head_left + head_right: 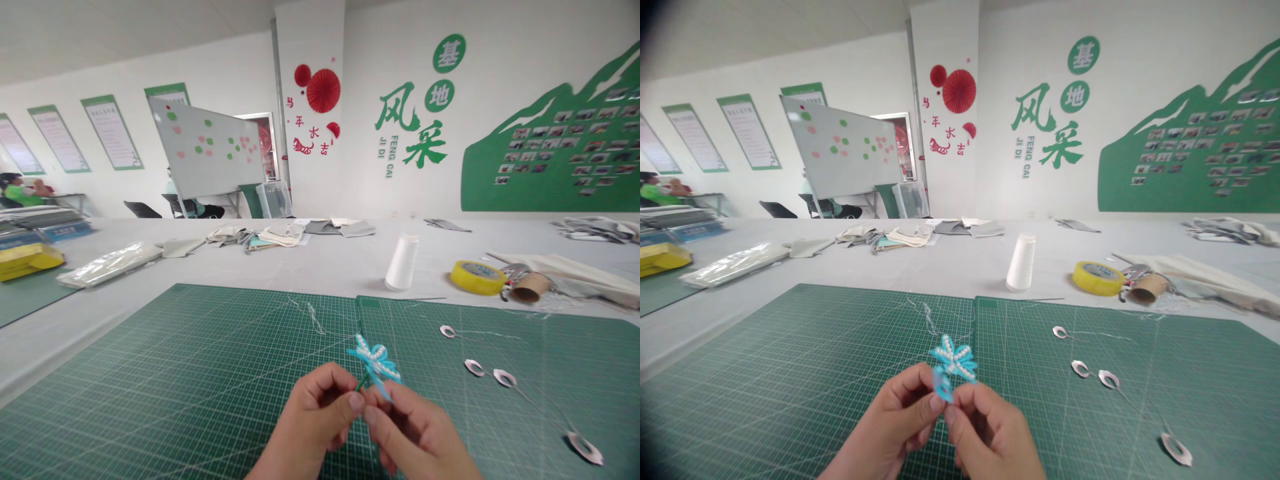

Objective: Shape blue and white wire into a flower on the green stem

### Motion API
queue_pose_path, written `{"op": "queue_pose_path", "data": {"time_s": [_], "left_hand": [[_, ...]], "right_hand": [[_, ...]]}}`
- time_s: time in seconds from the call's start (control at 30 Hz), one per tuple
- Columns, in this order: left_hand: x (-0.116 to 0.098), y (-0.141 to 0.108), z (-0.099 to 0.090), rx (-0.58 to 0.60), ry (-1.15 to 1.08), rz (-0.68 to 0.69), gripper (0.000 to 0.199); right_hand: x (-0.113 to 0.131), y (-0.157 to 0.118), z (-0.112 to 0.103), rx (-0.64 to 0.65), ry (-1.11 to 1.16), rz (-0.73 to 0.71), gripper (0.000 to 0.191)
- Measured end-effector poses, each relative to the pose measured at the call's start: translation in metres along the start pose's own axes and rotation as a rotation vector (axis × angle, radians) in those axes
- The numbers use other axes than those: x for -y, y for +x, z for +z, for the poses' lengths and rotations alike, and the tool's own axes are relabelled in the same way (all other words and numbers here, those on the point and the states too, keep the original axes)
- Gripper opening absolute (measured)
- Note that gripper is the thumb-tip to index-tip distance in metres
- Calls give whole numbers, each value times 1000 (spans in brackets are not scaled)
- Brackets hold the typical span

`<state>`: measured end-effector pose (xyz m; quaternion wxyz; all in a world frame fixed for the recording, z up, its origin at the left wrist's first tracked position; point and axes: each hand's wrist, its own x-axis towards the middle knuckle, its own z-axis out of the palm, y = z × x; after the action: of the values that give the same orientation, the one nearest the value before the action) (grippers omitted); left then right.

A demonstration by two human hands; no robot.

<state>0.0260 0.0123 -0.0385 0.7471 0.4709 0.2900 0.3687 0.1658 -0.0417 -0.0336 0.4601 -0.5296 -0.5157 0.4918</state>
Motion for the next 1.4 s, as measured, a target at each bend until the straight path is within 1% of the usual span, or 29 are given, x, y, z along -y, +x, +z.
{"op": "queue_pose_path", "data": {"time_s": [0.07, 0.13, 0.23, 0.37, 0.5, 0.6, 0.67, 0.77, 0.9, 0.93, 1.0, 1.03, 1.07, 1.1, 1.13, 1.17, 1.2, 1.23, 1.27, 1.3, 1.33, 1.4], "left_hand": [[1, 0, -2, -21, -2, -1, 31], [2, 1, -3, -17, 9, 8, 30], [1, 1, -4, 10, 42, 38, 28], [-2, 1, -3, 15, 62, 47, 27], [-3, 0, -3, 12, 98, 64, 28], [-3, 0, -4, 17, 113, 59, 30], [-3, 0, -4, 17, 104, 48, 30], [-5, -1, -3, 7, 77, 21, 29], [-9, -2, -2, -23, 87, 13, 28], [-10, -2, -2, -40, 104, 17, 27], [-11, -2, -3, -73, 148, 19, 25], [-11, -1, -4, -83, 172, 19, 24], [-10, -1, -4, -91, 191, 20, 23], [-10, -1, -5, -98, 207, 22, 22], [-10, 0, -5, -100, 221, 29, 21], [-9, 0, -6, -101, 237, 39, 20], [-9, 0, -5, -97, 254, 51, 19], [-8, 0, -5, -89, 267, 63, 19], [-8, 1, -4, -76, 277, 75, 18], [-8, 1, -3, -63, 278, 83, 18], [-7, 1, -2, -52, 271, 83, 18], [-6, 1, 1, -38, 236, 65, 17]], "right_hand": [[1, 0, -2, 37, -4, 1, 34], [3, 0, -3, 45, 14, 5, 36], [5, 0, -2, 36, 67, 6, 38], [3, 0, -1, -10, 124, 20, 41], [2, 0, -2, 23, 121, 47, 40], [6, 1, -4, 24, 114, 63, 37], [10, 1, -6, 31, 97, 70, 34], [15, 2, -10, 76, 39, 80, 29], [13, 5, -21, 124, -124, 71, 23], [10, 6, -25, 108, -207, 48, 22], [5, 8, -33, 17, -425, -25, 23], [2, 8, -36, -78, -563, -80, 23], [-1, 8, -38, -162, -640, -110, 19], [-3, 8, -37, -227, -665, -141, 17], [-6, 7, -35, -254, -634, -151, 18], [-8, 6, -30, -242, -543, -137, 20], [-9, 5, -23, -164, -381, -57, 24], [-11, 3, -14, -90, -149, 24, 31], [-12, 2, -5, -52, 77, 51, 37], [-14, 1, 3, -50, 238, 35, 43], [-14, 0, 10, -71, 339, 18, 46], [-15, 0, 19, -103, 414, 9, 41]]}}
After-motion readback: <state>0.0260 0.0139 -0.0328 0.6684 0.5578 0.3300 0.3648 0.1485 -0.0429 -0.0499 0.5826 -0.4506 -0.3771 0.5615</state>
